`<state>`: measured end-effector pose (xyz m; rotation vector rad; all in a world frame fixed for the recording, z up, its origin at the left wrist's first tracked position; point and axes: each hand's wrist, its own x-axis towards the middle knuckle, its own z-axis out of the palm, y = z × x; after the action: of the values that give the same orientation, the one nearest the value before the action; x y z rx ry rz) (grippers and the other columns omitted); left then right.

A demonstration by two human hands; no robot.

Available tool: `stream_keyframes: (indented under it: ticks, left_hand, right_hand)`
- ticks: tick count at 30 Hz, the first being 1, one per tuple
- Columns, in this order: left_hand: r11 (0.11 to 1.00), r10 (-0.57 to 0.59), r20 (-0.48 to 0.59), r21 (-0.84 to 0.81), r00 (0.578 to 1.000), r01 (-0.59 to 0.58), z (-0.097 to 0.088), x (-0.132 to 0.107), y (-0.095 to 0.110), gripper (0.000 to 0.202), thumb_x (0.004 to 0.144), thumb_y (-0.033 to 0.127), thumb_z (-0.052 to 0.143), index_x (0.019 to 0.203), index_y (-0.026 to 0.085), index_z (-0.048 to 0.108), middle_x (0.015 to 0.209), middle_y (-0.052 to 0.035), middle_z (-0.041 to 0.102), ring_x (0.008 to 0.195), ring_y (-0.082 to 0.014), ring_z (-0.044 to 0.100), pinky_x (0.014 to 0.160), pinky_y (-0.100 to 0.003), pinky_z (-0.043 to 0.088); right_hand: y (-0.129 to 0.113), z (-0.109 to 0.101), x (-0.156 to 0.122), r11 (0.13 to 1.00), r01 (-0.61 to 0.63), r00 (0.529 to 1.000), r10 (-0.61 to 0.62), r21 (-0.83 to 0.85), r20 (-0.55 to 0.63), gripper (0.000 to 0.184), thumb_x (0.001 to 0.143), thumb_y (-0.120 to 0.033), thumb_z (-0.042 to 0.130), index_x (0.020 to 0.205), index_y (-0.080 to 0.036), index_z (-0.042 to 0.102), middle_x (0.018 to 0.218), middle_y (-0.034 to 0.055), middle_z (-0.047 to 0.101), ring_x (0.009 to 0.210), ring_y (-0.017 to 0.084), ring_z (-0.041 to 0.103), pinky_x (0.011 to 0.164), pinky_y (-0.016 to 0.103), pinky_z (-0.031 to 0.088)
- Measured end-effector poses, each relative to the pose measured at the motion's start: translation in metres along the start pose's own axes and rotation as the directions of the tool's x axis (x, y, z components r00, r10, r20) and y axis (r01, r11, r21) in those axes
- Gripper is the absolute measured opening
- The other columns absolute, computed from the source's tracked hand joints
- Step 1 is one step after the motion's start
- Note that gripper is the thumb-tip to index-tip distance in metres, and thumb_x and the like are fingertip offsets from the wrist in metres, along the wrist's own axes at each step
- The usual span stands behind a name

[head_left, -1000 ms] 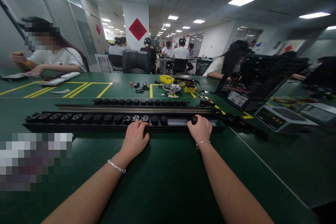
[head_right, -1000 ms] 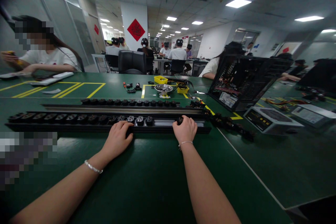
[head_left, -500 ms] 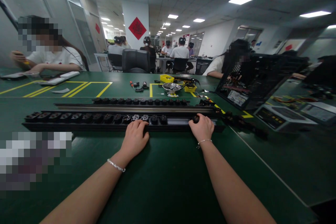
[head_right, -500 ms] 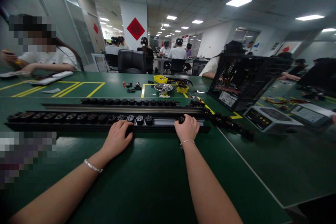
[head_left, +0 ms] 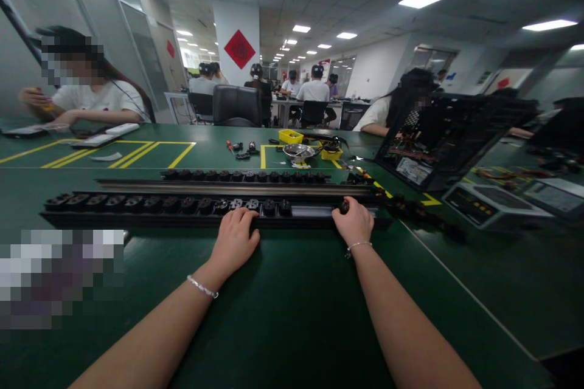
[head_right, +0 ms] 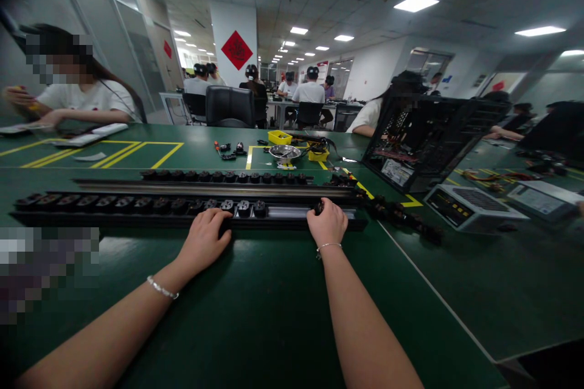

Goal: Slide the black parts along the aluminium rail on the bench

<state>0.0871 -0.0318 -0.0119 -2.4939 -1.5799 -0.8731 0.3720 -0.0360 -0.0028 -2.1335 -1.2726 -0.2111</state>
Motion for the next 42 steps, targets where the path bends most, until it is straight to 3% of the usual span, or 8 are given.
stream_keyframes:
  ticks: [19,26,34,42]
  left_hand:
    - [1.000,-0.006,-0.007,-0.014,1.000,0.006,-0.002,0.000,0.002,0.032,0.078,0.024,0.049,0.109,0.018,0.056,0.110,-0.0102,0.054,0.108,-0.0270,0.048,0.098,-0.044,0.037]
    - [1.000,-0.005,-0.007,-0.012,1.000,0.005,0.000,0.000,0.000,0.032,0.079,0.024,0.048,0.109,0.021,0.055,0.110,-0.0090,0.055,0.107,-0.0263,0.048,0.098,-0.044,0.037]
    - [1.000,0.003,-0.001,-0.014,1.000,-0.003,0.000,0.000,-0.001,0.033,0.080,0.025,0.048,0.111,0.019,0.055,0.110,-0.0097,0.054,0.108,-0.0263,0.046,0.099,-0.044,0.035]
    - [1.000,-0.006,-0.003,-0.018,1.000,0.006,-0.001,0.000,0.001,0.032,0.079,0.024,0.048,0.110,0.020,0.055,0.110,-0.0093,0.054,0.108,-0.0266,0.047,0.099,-0.044,0.036]
  right_hand:
    - [0.008,-0.003,0.005,0.999,0.007,1.000,-0.007,-0.051,0.008,0.045,0.073,-0.032,0.049,0.116,-0.018,0.056,0.109,0.0100,0.061,0.108,0.025,0.048,0.097,0.041,0.029]
    - [0.009,-0.003,0.006,1.000,-0.025,1.000,0.025,-0.018,0.005,0.043,0.073,-0.027,0.048,0.115,-0.019,0.055,0.108,0.0091,0.062,0.106,0.024,0.050,0.095,0.039,0.031]
    - [0.017,0.000,0.009,0.998,-0.012,1.000,0.011,-0.056,-0.024,0.048,0.072,-0.035,0.050,0.117,-0.016,0.055,0.111,0.0117,0.060,0.109,0.026,0.048,0.098,0.042,0.029]
    - [0.018,-0.002,0.012,0.999,-0.047,0.999,0.047,-0.009,-0.011,0.048,0.072,-0.029,0.049,0.118,-0.018,0.053,0.113,0.0097,0.061,0.110,0.025,0.049,0.096,0.041,0.031]
